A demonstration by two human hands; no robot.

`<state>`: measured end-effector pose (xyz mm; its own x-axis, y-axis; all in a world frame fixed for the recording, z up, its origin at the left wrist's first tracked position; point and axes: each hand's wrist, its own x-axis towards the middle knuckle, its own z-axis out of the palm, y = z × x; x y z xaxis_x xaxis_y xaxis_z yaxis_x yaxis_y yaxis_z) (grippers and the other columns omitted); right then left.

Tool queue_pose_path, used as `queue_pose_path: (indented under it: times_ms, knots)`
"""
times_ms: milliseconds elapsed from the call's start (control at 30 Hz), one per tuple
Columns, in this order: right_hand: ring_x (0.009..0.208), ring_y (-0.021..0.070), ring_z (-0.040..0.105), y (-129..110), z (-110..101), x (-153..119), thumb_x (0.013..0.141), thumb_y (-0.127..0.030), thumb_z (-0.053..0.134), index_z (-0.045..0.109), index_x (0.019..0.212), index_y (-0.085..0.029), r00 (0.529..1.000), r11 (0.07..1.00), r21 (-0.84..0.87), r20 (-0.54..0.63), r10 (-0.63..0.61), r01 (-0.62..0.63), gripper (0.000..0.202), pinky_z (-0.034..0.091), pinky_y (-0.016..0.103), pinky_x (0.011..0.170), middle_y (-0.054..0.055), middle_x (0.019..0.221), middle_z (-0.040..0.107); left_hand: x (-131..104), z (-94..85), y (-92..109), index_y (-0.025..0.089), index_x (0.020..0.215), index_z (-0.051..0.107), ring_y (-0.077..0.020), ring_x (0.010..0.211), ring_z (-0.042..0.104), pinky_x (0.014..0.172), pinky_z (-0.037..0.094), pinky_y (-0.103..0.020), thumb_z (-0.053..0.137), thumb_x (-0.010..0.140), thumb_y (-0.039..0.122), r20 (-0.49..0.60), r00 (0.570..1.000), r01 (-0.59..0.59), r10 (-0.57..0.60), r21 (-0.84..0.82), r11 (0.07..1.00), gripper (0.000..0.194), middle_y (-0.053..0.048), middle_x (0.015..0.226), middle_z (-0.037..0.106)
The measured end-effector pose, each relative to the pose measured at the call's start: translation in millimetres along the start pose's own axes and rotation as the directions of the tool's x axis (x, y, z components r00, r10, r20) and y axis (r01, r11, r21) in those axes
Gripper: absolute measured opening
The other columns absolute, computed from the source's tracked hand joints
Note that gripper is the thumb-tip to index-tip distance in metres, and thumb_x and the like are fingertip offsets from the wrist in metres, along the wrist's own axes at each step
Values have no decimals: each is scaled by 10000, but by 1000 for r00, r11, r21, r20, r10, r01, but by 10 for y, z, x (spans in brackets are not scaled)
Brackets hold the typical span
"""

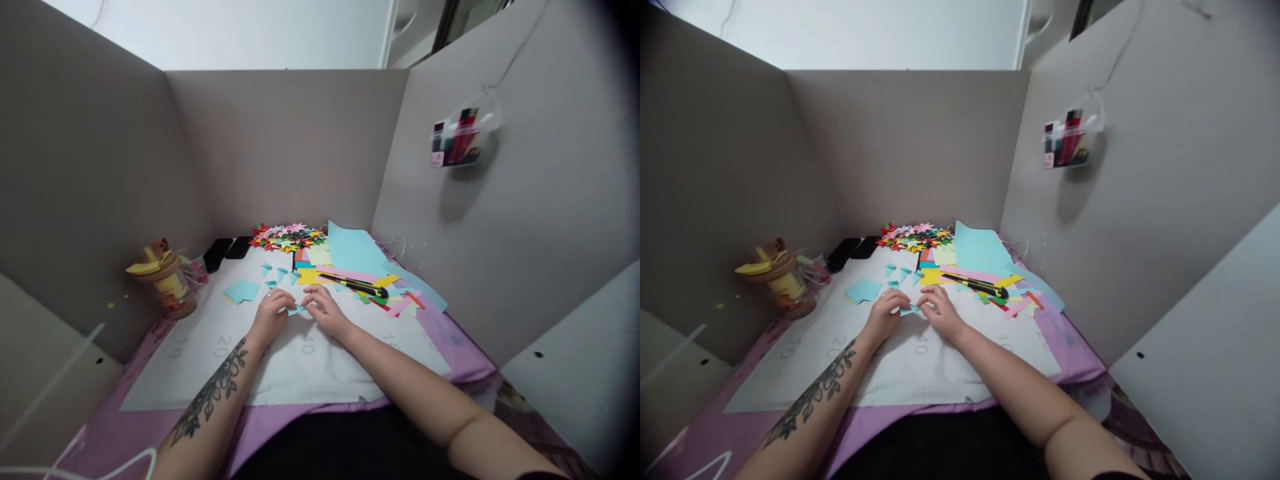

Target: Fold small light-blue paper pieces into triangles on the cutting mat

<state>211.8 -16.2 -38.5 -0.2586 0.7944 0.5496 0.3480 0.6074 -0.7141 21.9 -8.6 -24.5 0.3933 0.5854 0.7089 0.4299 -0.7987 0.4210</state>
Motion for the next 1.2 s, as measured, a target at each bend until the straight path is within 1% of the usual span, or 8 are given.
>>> queue_pose_path:
  times_ms: [133, 267, 400, 500, 600, 767, 1000, 1200]
  knots:
    - [1081, 204, 450, -16, -9, -5, 815, -213, 518, 611, 765, -213, 1000, 1000, 5, -13, -4, 4, 106, 321, 398, 982, 62, 1067, 514, -5, 13, -2, 185, 746, 598, -160, 754, 558, 722, 443, -296, 496, 682, 14, 16, 996, 83, -82, -21, 996, 210, -22, 740, 625]
    - [1082, 196, 457, -21, -6, -13, 810, -212, 529, 615, 768, -212, 1000, 1000, 11, -26, 4, -4, 96, 336, 383, 976, 63, 1076, 504, -10, 40, -4, 185, 755, 584, -136, 698, 542, 670, 426, -252, 574, 727, 161, 26, 965, 262, -261, -44, 964, 38, -1, 730, 611]
    - [1041, 191, 478, 4, 16, -5, 801, -201, 549, 630, 764, -220, 999, 1000, 0, -53, -5, 5, 92, 355, 378, 953, 54, 1040, 519, 0, 66, -1, 184, 774, 558, -116, 636, 481, 618, 389, -230, 599, 695, 205, 51, 916, 401, -398, -83, 912, 92, 33, 680, 552]
    - [922, 181, 514, 18, 29, 10, 792, -188, 563, 636, 760, -220, 996, 1000, 6, -83, -18, 18, 86, 399, 355, 872, 40, 899, 547, 14, 83, 0, 183, 791, 542, -109, 607, 443, 584, 360, -224, 624, 673, 237, 71, 888, 460, -455, -142, 876, 154, 51, 645, 500]
    - [822, 174, 524, 20, 39, 22, 775, -173, 570, 617, 743, -208, 996, 1000, 23, -85, -12, 14, 67, 416, 328, 789, 19, 772, 557, 19, 103, -10, 181, 803, 535, -108, 601, 441, 580, 353, -225, 635, 660, 243, 93, 873, 488, -479, -207, 848, 185, 55, 642, 491]
    - [728, 151, 508, 25, 52, 28, 729, -149, 580, 553, 713, -195, 993, 998, 40, -112, 44, -40, 56, 411, 286, 701, -9, 716, 539, 0, 132, -49, 177, 832, 524, -108, 612, 455, 575, 349, -221, 644, 658, 232, 115, 856, 515, -504, -277, 811, 218, 51, 664, 501]
    - [819, 168, 538, 15, 33, 29, 744, -161, 583, 630, 731, -203, 998, 1000, 10, -67, -23, 24, 65, 414, 318, 792, 16, 768, 588, 9, 123, -38, 165, 833, 513, -98, 599, 454, 558, 340, -210, 661, 649, 223, 135, 846, 530, -516, -322, 785, 243, 55, 647, 482]
    - [851, 177, 561, 39, 44, 29, 743, -181, 577, 627, 749, -207, 998, 999, 33, -67, 19, -17, 57, 428, 334, 813, 26, 819, 623, 9, 127, -40, 161, 843, 491, -104, 616, 500, 581, 379, -215, 651, 664, 228, 201, 830, 553, -520, -412, 724, 249, 39, 681, 535]
